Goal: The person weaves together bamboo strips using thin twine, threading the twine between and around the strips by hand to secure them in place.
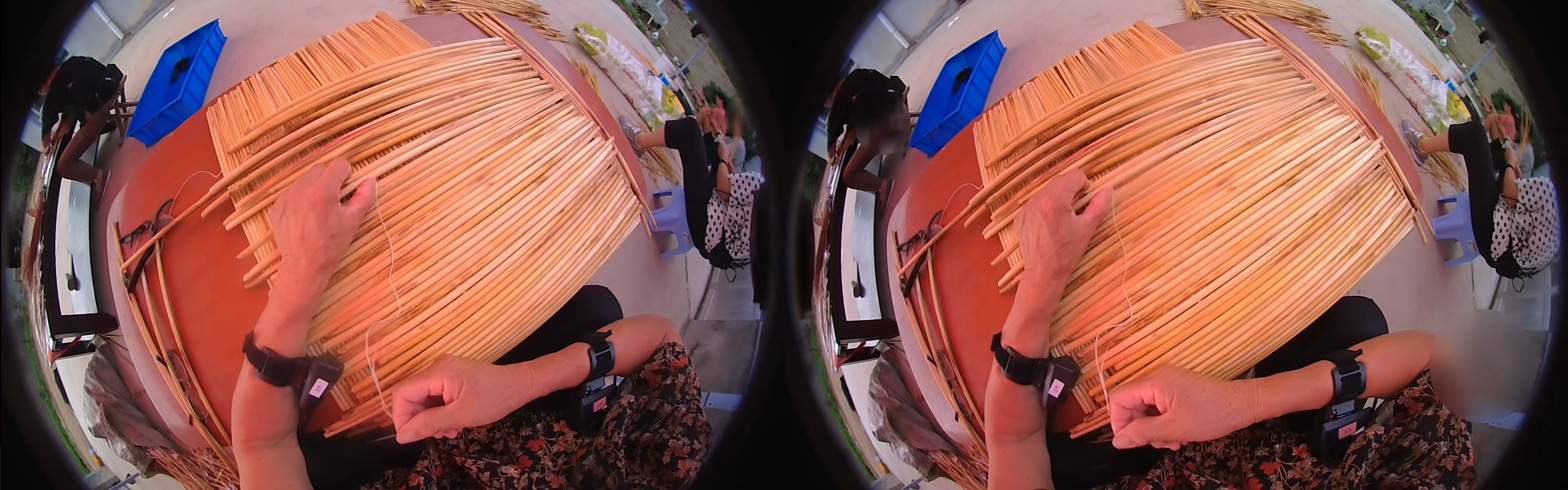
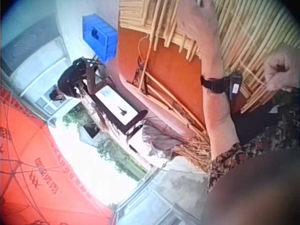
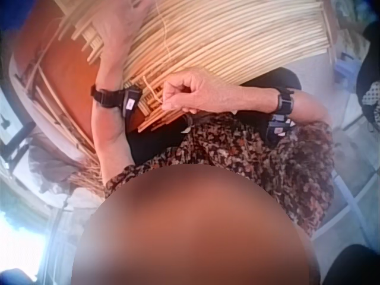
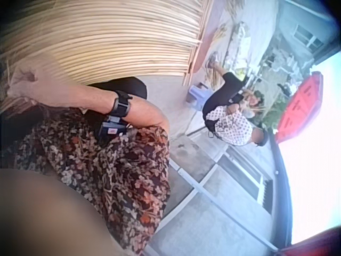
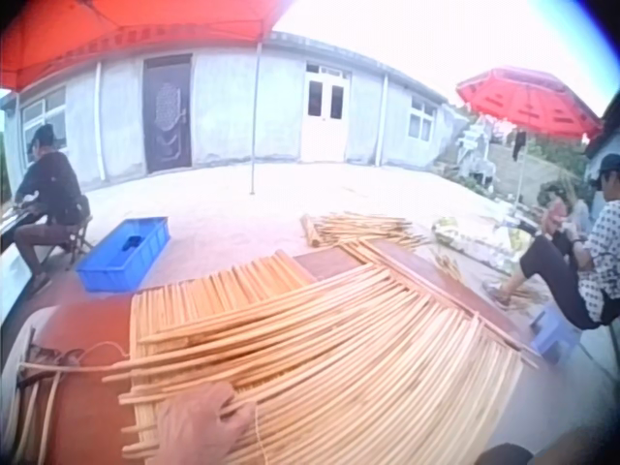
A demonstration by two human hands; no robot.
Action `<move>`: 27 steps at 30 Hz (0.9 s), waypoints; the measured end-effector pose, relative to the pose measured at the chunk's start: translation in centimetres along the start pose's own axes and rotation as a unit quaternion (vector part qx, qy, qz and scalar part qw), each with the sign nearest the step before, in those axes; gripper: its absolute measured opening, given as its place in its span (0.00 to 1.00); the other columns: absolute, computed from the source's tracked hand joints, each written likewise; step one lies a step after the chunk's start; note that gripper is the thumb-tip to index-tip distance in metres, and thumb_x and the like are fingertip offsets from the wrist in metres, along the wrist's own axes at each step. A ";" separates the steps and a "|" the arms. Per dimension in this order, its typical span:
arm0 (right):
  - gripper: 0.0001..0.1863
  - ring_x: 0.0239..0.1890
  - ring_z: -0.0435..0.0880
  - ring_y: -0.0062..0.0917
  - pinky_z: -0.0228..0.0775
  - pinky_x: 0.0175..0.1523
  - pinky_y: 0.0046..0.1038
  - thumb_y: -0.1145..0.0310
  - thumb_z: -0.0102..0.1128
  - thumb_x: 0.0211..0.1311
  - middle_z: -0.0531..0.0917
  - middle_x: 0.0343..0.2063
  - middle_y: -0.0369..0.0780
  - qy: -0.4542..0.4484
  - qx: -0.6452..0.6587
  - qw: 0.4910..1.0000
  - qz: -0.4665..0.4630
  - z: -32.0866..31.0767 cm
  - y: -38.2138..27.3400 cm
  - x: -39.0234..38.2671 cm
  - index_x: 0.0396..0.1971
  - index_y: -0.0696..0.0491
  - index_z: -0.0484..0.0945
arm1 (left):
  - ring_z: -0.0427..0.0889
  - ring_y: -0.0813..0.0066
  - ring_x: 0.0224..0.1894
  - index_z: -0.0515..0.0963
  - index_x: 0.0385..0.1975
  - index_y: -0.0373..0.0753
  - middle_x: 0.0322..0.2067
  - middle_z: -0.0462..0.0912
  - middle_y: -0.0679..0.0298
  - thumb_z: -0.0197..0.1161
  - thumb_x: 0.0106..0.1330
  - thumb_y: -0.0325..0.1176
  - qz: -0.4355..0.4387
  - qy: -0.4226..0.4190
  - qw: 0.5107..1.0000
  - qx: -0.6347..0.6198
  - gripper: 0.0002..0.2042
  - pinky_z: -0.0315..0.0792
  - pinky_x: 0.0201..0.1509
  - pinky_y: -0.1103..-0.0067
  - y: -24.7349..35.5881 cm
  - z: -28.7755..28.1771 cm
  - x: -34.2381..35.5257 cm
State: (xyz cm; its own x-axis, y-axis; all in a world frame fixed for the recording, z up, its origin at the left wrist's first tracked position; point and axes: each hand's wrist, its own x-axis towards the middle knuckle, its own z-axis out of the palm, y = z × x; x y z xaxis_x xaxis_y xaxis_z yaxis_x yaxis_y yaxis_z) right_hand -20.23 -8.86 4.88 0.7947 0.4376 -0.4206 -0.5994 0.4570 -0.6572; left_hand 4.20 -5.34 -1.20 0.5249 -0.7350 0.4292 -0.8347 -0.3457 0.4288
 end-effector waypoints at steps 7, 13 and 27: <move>0.08 0.22 0.75 0.09 0.67 0.26 0.16 0.69 0.66 0.75 0.79 0.23 0.29 0.472 -0.318 0.783 -0.251 -8.0 -7.2 3.2 0.35 0.57 0.81 | 0.83 0.56 0.33 0.78 0.31 0.41 0.27 0.82 0.62 0.74 0.64 0.45 0.012 0.002 1.000 0.022 0.15 0.75 0.35 0.64 0.0 0.0 0.0; 0.08 0.22 0.78 0.14 0.72 0.28 0.20 0.71 0.65 0.74 0.81 0.22 0.33 0.499 -0.379 0.741 -0.240 -10.3 -7.3 5.1 0.35 0.59 0.81 | 0.83 0.56 0.32 0.77 0.30 0.41 0.27 0.82 0.61 0.74 0.63 0.44 0.022 0.011 0.999 0.032 0.15 0.75 0.33 0.65 -0.1 0.2 0.1; 0.06 0.20 0.81 0.16 0.74 0.24 0.22 0.75 0.59 0.73 0.82 0.21 0.36 0.470 -0.369 0.777 -0.199 -10.6 -7.8 4.9 0.37 0.61 0.81 | 0.83 0.55 0.31 0.77 0.30 0.41 0.28 0.82 0.61 0.75 0.62 0.43 0.017 0.013 1.000 0.023 0.15 0.75 0.33 0.64 0.0 0.2 0.1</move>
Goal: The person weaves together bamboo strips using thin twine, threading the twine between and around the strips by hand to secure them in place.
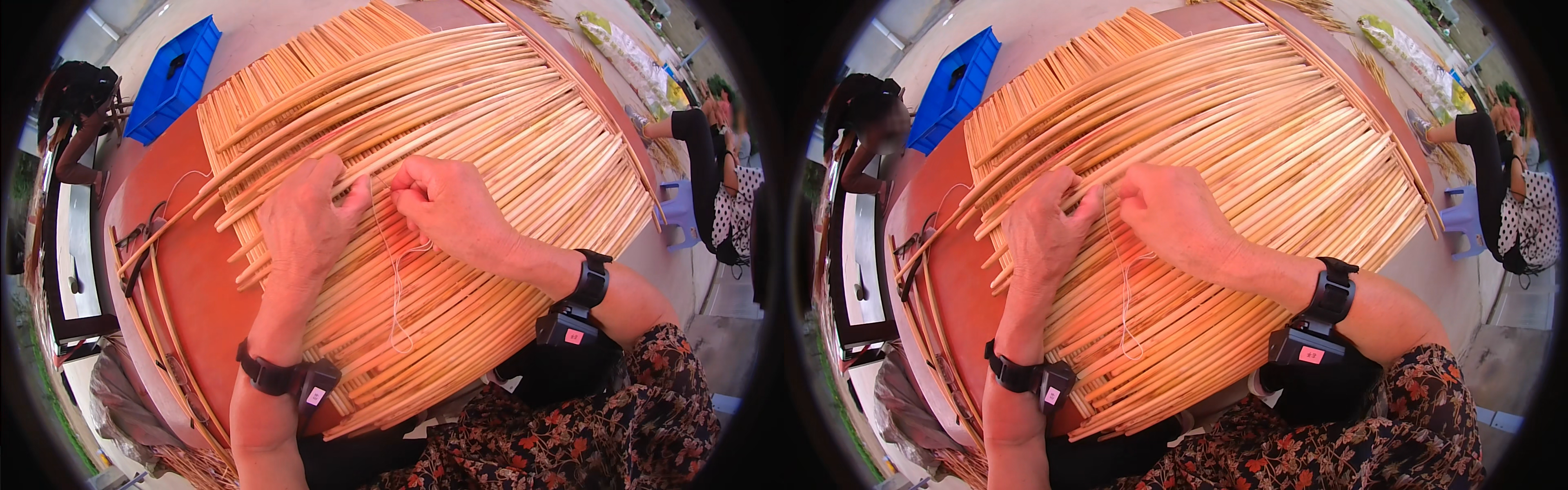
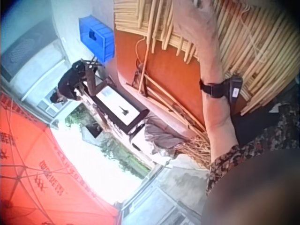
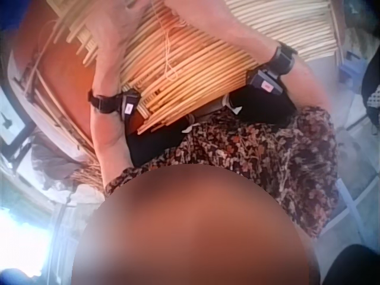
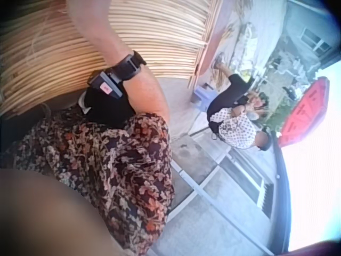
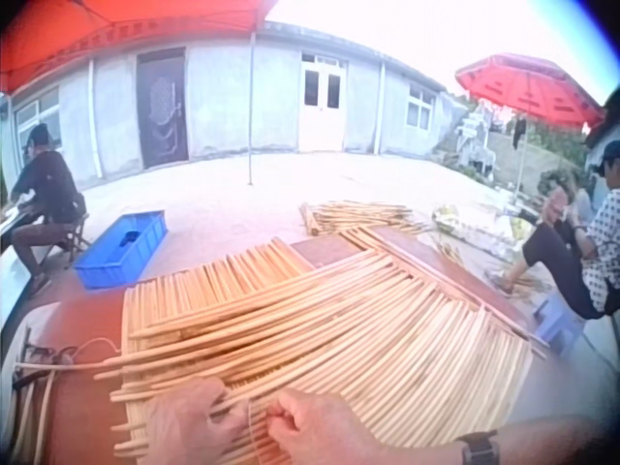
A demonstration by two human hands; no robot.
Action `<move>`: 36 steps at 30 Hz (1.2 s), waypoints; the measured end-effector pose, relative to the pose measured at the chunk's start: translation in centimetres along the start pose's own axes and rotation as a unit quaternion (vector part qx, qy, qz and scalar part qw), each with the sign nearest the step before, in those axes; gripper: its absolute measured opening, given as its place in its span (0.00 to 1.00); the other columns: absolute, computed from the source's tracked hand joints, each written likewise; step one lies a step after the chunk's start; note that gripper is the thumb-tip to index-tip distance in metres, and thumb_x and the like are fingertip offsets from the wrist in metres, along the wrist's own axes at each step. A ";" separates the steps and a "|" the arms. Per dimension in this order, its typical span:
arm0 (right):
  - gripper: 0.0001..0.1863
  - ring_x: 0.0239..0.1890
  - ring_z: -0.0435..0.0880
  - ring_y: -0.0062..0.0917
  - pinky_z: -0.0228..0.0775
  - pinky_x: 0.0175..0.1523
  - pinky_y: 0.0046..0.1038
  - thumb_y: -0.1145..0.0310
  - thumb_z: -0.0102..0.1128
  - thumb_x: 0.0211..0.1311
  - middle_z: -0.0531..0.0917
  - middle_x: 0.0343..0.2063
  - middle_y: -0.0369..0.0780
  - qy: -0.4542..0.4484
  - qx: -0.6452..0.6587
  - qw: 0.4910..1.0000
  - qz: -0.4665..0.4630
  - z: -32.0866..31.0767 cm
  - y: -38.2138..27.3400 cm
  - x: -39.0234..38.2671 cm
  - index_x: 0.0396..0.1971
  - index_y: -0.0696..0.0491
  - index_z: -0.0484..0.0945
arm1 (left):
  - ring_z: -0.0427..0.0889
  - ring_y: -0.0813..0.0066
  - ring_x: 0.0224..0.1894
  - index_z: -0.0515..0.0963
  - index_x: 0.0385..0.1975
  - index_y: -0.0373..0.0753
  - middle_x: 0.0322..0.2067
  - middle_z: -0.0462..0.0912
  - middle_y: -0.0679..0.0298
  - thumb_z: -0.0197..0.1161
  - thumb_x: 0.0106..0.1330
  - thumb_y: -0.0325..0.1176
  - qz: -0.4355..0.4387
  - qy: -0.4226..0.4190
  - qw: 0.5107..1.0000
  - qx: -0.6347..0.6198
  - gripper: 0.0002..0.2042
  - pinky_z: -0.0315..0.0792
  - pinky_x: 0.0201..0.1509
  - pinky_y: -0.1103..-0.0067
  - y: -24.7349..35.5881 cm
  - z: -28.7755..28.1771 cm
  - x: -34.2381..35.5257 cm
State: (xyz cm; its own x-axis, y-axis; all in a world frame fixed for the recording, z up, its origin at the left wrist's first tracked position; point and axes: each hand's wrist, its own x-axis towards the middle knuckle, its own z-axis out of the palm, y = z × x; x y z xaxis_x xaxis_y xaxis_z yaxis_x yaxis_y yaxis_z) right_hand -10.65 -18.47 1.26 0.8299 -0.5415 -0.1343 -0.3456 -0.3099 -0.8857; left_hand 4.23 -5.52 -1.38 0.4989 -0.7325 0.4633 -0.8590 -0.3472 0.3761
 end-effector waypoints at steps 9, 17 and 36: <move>0.06 0.19 0.82 0.16 0.74 0.23 0.22 0.75 0.58 0.72 0.83 0.21 0.36 -0.006 -0.007 1.000 0.002 0.0 -0.2 0.0 0.37 0.61 0.81 | 0.83 0.55 0.31 0.77 0.30 0.41 0.27 0.81 0.61 0.75 0.63 0.43 -0.004 -0.006 1.000 -0.004 0.15 0.75 0.33 0.65 0.1 -0.1 0.0; 0.06 0.20 0.83 0.16 0.75 0.24 0.22 0.75 0.58 0.72 0.84 0.21 0.37 -0.003 -0.011 1.000 -0.008 0.1 0.0 0.0 0.37 0.61 0.81 | 0.83 0.55 0.31 0.78 0.30 0.41 0.27 0.82 0.61 0.75 0.63 0.42 -0.002 -0.006 1.000 -0.008 0.14 0.75 0.33 0.64 0.1 -0.2 0.0; 0.06 0.19 0.83 0.17 0.75 0.25 0.24 0.74 0.58 0.73 0.84 0.21 0.38 0.010 -0.030 0.999 -0.031 0.4 0.3 0.0 0.37 0.61 0.82 | 0.83 0.53 0.32 0.78 0.30 0.40 0.28 0.82 0.60 0.75 0.64 0.42 -0.009 -0.011 1.000 -0.013 0.15 0.74 0.34 0.64 0.1 -0.3 0.1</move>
State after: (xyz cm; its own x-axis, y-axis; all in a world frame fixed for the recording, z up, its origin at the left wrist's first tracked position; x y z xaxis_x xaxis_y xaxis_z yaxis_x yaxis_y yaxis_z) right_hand -10.63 -18.26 0.83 0.8422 -0.5346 -0.0700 -0.3193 -0.3900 -0.8637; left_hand 4.20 -5.47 -1.05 0.5110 -0.7390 0.4390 -0.8467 -0.3448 0.4051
